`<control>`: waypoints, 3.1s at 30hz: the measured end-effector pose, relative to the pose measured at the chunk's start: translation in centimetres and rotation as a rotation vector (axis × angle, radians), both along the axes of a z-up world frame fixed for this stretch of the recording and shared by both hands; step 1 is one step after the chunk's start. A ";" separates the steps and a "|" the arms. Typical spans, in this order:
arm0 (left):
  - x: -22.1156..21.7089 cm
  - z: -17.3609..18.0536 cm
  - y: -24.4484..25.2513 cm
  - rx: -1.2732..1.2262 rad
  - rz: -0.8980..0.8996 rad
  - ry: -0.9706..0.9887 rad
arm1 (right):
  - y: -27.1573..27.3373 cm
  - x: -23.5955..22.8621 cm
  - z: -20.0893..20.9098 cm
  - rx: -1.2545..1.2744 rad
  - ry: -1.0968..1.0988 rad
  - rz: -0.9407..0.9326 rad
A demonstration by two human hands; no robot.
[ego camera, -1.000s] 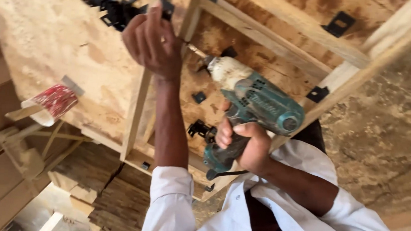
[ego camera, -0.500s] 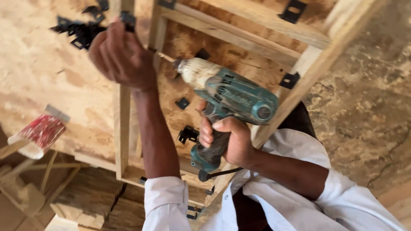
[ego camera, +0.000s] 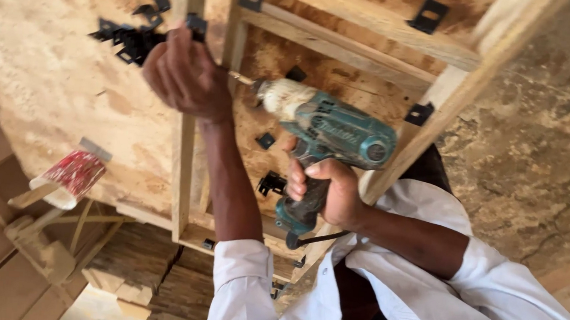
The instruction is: Using a cordless impact driver and screws to attach black metal L-brackets to a wooden frame assembly.
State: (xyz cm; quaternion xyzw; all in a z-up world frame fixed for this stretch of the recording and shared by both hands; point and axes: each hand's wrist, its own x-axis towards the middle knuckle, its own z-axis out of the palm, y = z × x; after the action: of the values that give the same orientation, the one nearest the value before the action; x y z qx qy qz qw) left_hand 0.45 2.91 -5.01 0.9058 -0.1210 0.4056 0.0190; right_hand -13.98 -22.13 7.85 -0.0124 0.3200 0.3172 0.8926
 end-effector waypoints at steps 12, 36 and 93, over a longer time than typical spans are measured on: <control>-0.3 1.9 -2.1 -0.037 0.068 0.027 | 0.1 1.0 -1.1 -0.047 0.045 -0.008; -0.4 3.1 -3.4 0.046 0.139 0.020 | -0.4 3.2 -3.8 0.063 0.051 -0.051; -1.1 4.2 -4.6 0.190 0.216 0.121 | 0.6 5.8 -4.7 0.182 0.141 -0.023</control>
State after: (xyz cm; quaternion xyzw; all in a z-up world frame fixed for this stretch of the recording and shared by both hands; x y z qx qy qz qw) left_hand -0.64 -1.73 -0.82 0.9340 -0.0594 0.3368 -0.1035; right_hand -8.17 -21.55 3.18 0.0950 0.3522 0.3347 0.8689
